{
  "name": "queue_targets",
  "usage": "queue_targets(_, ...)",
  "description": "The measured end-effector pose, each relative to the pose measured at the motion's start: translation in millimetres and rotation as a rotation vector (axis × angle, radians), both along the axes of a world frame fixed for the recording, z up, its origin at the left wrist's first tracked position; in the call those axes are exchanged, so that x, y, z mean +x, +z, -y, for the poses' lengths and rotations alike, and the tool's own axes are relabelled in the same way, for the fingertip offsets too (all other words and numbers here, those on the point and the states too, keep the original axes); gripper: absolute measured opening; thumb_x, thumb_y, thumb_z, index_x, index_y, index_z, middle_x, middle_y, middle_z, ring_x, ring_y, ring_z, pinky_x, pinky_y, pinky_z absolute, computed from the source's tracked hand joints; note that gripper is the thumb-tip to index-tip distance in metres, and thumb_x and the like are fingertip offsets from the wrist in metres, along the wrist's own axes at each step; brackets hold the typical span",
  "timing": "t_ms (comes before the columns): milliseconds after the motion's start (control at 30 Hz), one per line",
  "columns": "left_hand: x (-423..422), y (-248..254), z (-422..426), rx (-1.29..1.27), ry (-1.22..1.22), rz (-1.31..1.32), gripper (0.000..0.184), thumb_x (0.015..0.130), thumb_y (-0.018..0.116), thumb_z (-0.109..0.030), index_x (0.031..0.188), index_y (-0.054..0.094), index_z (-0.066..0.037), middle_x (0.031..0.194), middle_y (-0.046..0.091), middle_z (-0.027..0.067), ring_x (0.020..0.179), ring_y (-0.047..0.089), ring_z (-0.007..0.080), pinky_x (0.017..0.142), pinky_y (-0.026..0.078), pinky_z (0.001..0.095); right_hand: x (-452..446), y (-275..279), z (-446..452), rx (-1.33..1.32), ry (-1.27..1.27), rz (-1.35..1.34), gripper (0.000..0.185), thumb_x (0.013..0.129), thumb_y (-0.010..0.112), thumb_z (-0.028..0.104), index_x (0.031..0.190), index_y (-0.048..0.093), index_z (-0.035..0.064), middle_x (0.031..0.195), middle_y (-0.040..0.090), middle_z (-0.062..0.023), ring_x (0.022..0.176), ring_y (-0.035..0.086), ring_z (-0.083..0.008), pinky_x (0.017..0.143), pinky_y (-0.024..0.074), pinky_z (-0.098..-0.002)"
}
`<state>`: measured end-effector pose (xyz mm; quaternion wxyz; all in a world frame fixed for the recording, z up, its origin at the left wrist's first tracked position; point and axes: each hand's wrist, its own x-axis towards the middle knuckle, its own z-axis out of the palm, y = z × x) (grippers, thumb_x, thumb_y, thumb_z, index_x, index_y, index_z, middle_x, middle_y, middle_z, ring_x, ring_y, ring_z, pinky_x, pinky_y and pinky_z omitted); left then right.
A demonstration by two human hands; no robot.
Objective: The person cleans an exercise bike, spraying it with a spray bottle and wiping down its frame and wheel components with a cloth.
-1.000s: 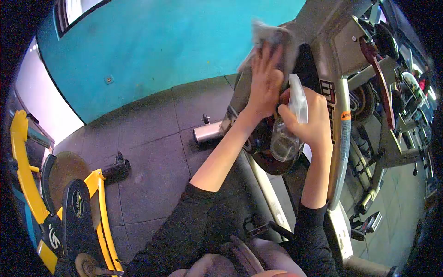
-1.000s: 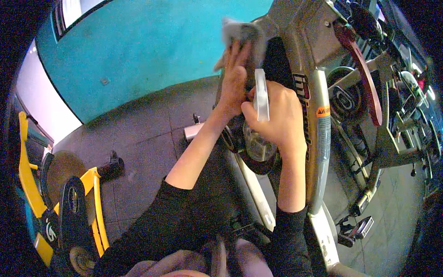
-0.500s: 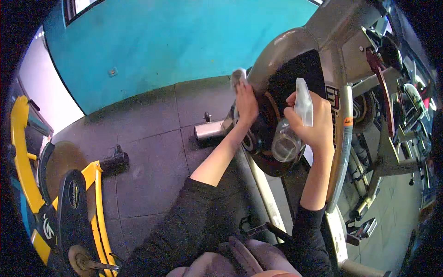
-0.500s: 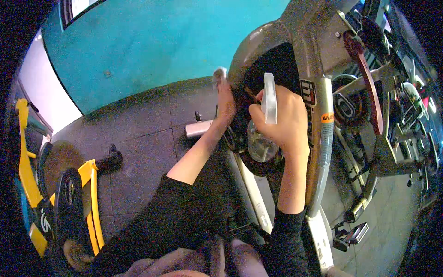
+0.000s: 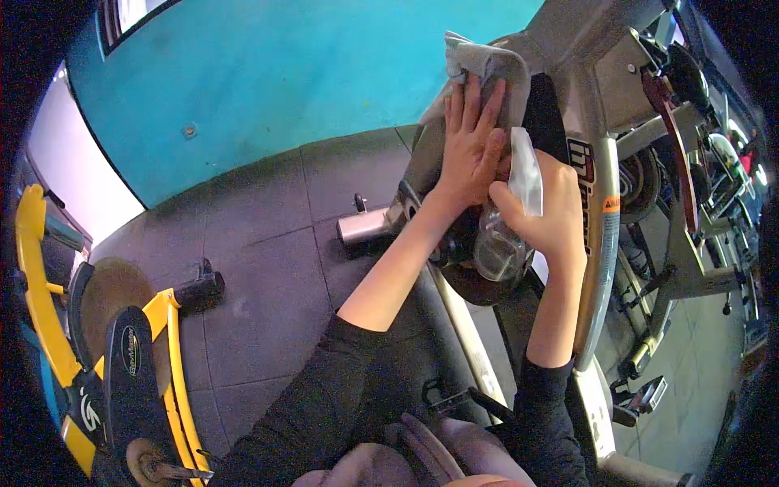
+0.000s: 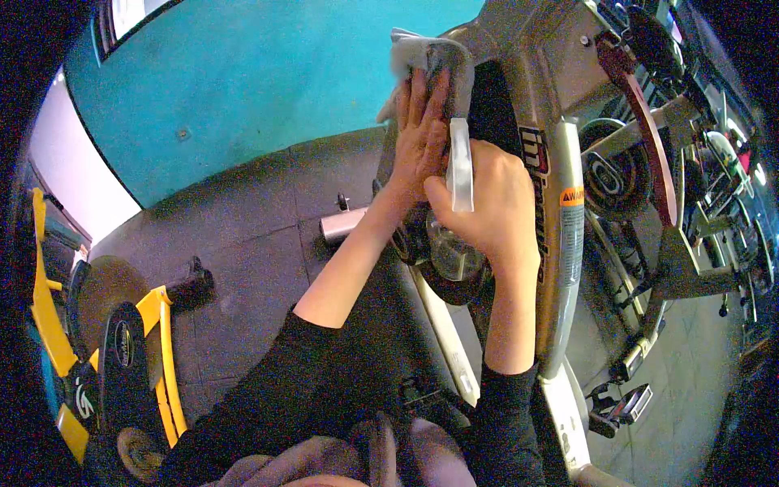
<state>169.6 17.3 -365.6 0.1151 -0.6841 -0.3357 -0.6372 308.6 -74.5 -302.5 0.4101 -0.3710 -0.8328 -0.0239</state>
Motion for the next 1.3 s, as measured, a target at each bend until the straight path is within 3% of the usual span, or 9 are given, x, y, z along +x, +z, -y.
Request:
queue_targets(67, -2.8, -9.9, -8.3, 0.044, 0.055, -0.095, 0.059, 0.098, 0.029, -0.043, 0.148, 0.026, -0.012, 0.155, 0.01, 0.0187, 0.142, 0.006, 0.0405, 0.113, 0.005, 0.0517, -0.9, 1.2, 0.9, -0.024, 0.05, -0.035, 0.028, 0.066, 0.067, 0.026, 0.08, 0.062, 0.0023, 0.074, 0.063, -0.0169, 0.069, 0.062, -0.0359, 0.064, 0.0502, -0.0429)
queue_targets(233, -6.9, -41.4, -25.1, -0.163, -0.122, 0.501, 0.058, 0.099, 0.032, -0.037, 0.148, 0.021, -0.01, 0.154, 0.015, 0.0179, 0.143, 0.01, 0.037, 0.114, 0.009, 0.0467, -3.4, 2.4, 2.9, -0.051, 0.111, -0.089, 0.027, 0.066, 0.067, 0.025, 0.082, 0.063, 0.0026, 0.074, 0.064, -0.0154, 0.069, 0.063, -0.0343, 0.064, 0.0507, -0.0414)
queue_targets(400, -28.7, -82.8, -66.2, -0.242, 0.212, 0.248, 0.058, 0.101, 0.021, -0.04, 0.149, 0.018, -0.007, 0.154, 0.014, 0.0185, 0.142, 0.01, 0.036, 0.115, 0.008, 0.0442, -3.4, 4.0, 4.3, -0.055, 0.081, -0.067, 0.026, 0.066, 0.067, 0.023, 0.082, 0.064, 0.0034, 0.073, 0.064, -0.0142, 0.067, 0.063, -0.0337, 0.063, 0.0506, -0.0406)
queue_targets(467, -23.7, -70.9, -58.4, -0.337, -0.059, 0.548, 0.063, 0.101, 0.011, -0.046, 0.149, 0.017, -0.006, 0.154, 0.014, 0.0194, 0.142, 0.009, 0.0369, 0.115, 0.005, 0.0446, -3.0, 2.9, 2.8, -0.038, 0.089, -0.07, 0.026, 0.066, 0.067, 0.024, 0.082, 0.064, 0.0033, 0.073, 0.064, -0.0143, 0.067, 0.063, -0.0341, 0.063, 0.0504, -0.0409)
queue_targets(667, 3.9, 9.4, 11.6, -0.007, -0.113, 0.198, 0.07, 0.098, 0.009, -0.054, 0.148, 0.022, -0.006, 0.154, 0.014, 0.0196, 0.142, 0.004, 0.0402, 0.114, 0.0, 0.0489, -2.6, 4.0, 4.5, -0.053, 0.055, -0.069, 0.028, 0.066, 0.068, 0.025, 0.081, 0.063, 0.0027, 0.071, 0.063, -0.0155, 0.067, 0.063, -0.0351, 0.062, 0.0502, -0.0421)
queue_targets(867, 3.7, 5.3, 6.9, 0.021, -0.101, 0.077, 0.066, 0.098, 0.014, -0.053, 0.147, 0.027, -0.011, 0.155, 0.014, 0.0172, 0.142, 0.008, 0.0405, 0.114, 0.005, 0.0497, -1.7, 1.8, 1.2, -0.04, 0.043, -0.037, 0.028, 0.066, 0.067, 0.026, 0.081, 0.063, 0.002, 0.071, 0.063, -0.016, 0.066, 0.063, -0.0352, 0.062, 0.0504, -0.0422)
queue_targets(1033, -4.1, -36.1, -28.5, -0.109, -0.117, 0.522, 0.065, 0.1, 0.011, -0.05, 0.147, 0.024, -0.008, 0.154, 0.015, 0.019, 0.142, 0.012, 0.0373, 0.114, 0.007, 0.0454, -4.2, 1.9, 3.7, -0.042, 0.072, -0.071, 0.027, 0.066, 0.067, 0.025, 0.082, 0.064, 0.0029, 0.071, 0.064, -0.015, 0.066, 0.063, -0.0343, 0.063, 0.0507, -0.041)
queue_targets(1167, -6.6, -89.0, -45.4, -0.302, 0.018, 0.627, 0.067, 0.099, 0.012, -0.051, 0.147, 0.022, -0.005, 0.154, 0.015, 0.0201, 0.142, 0.011, 0.0359, 0.114, 0.006, 0.0442, -2.6, 2.3, 3.4, -0.053, 0.071, -0.065, 0.027, 0.066, 0.067, 0.025, 0.083, 0.065, 0.0036, 0.074, 0.065, -0.0143, 0.067, 0.064, -0.0333, 0.063, 0.051, -0.0403)
queue_targets(1300, -5.8, -78.8, -44.0, -0.296, -0.22, 0.745, 0.068, 0.099, 0.009, -0.051, 0.148, 0.02, -0.004, 0.154, 0.011, 0.0197, 0.142, 0.01, 0.0368, 0.115, 0.006, 0.0438, -3.5, 3.0, 3.3, -0.039, 0.069, -0.057, 0.028, 0.067, 0.067, 0.027, 0.083, 0.065, 0.0041, 0.074, 0.065, -0.0147, 0.068, 0.064, -0.0336, 0.064, 0.051, -0.0408)
